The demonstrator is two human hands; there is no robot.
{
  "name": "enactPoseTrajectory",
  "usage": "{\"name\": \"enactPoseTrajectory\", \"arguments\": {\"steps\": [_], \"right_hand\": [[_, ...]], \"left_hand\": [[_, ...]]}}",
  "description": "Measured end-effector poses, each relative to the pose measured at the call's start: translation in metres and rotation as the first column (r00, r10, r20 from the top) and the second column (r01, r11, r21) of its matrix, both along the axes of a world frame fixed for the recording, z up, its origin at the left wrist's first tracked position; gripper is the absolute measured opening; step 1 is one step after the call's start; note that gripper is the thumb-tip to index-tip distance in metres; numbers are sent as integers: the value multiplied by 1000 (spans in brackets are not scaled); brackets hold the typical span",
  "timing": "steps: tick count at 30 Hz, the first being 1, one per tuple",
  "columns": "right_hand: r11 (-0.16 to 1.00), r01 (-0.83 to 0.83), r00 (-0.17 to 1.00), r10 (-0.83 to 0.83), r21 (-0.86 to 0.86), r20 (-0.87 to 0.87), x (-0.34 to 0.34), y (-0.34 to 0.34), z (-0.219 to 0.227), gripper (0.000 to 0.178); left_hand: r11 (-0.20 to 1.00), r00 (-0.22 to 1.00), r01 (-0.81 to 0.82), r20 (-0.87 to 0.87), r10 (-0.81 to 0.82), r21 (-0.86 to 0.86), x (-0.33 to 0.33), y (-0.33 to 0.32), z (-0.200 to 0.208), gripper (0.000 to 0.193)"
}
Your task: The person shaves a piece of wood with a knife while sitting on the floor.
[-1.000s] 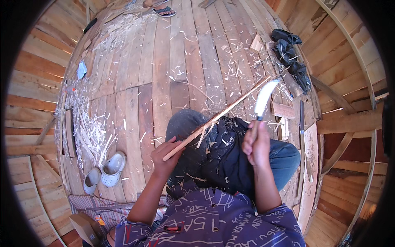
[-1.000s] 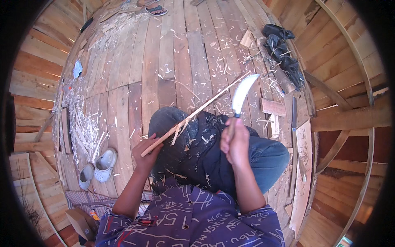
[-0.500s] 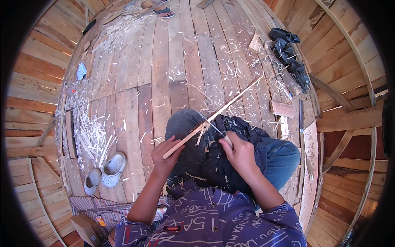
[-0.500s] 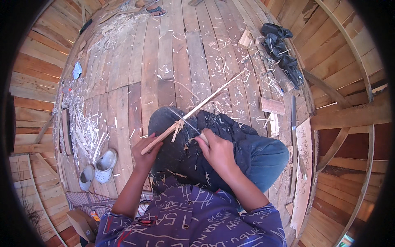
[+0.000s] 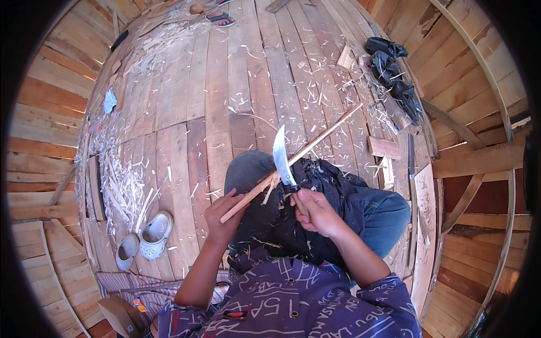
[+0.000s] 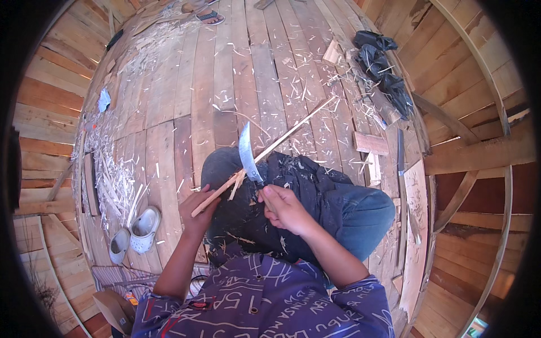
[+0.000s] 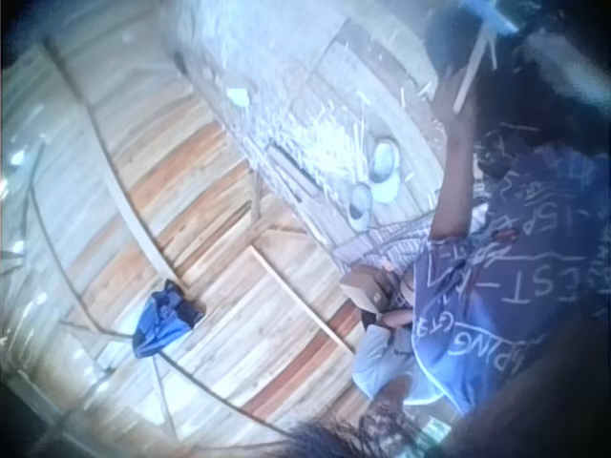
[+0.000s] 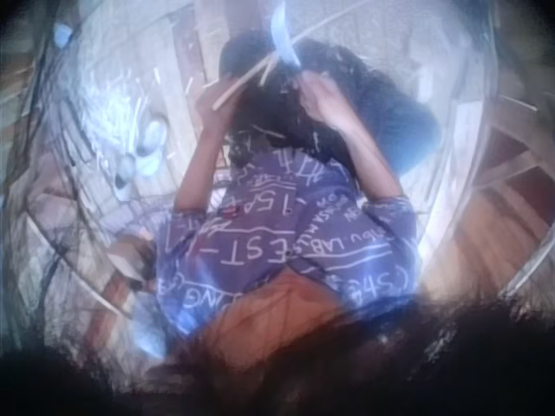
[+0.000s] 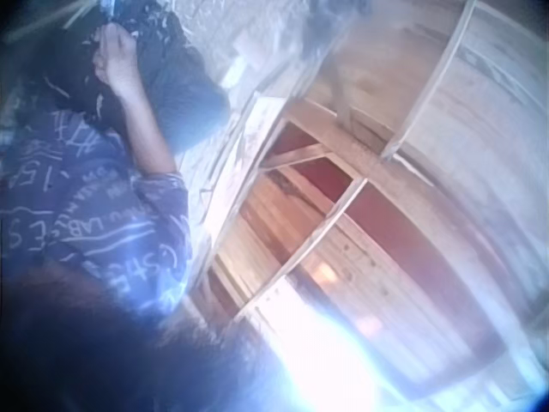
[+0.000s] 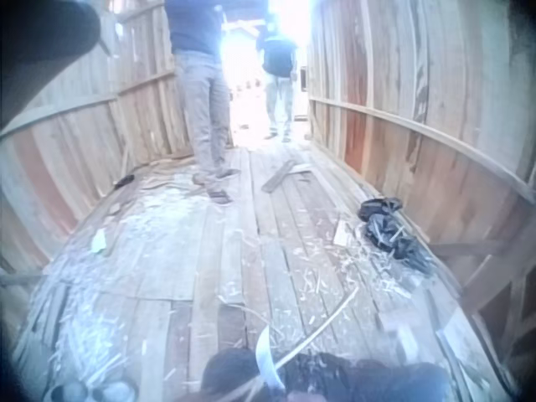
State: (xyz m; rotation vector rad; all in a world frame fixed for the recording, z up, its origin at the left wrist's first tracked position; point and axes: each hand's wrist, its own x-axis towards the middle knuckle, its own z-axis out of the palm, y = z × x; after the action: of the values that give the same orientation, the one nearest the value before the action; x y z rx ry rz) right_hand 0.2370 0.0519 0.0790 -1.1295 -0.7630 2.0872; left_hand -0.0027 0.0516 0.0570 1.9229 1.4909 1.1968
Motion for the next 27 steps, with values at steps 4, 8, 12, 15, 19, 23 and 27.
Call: {"name": "enactPoseTrajectory", "arguments": {"steps": [4,8,12,15,19,23,27], "right_hand": [[996,-11,997,4,-92,-78,8,8,4,37],[998,43,998,-45,43,47,9,8,-1,37],[842,540,825,-532,-15,-192,28,26,17,29],[973,159,983,-172,165,64,17,19,8,32],[999,-5,996,1,43,90,13,12,7,38],[990,83,992,-93,111,81,10,14,0,40],[991,81,982,-98,-111,-160,2,3,-6,41]], "left_hand": [[1000,999,-23,33,24,-6,1,-1,-7,16],[997,998,-52,26,53,-48,1,-2,-2,16],[999,999,-46,4,46,-14,-2,-1,-1,16],[999,999,-30,25,31,-19,2,0,-4,16],[1000,1000,0,-11,0,2,-2,1,-5,17],[1000,1000,-16,-1,16,5,0,2,-8,19],[998,999,-50,7,50,-49,0,-1,-4,17]]}}
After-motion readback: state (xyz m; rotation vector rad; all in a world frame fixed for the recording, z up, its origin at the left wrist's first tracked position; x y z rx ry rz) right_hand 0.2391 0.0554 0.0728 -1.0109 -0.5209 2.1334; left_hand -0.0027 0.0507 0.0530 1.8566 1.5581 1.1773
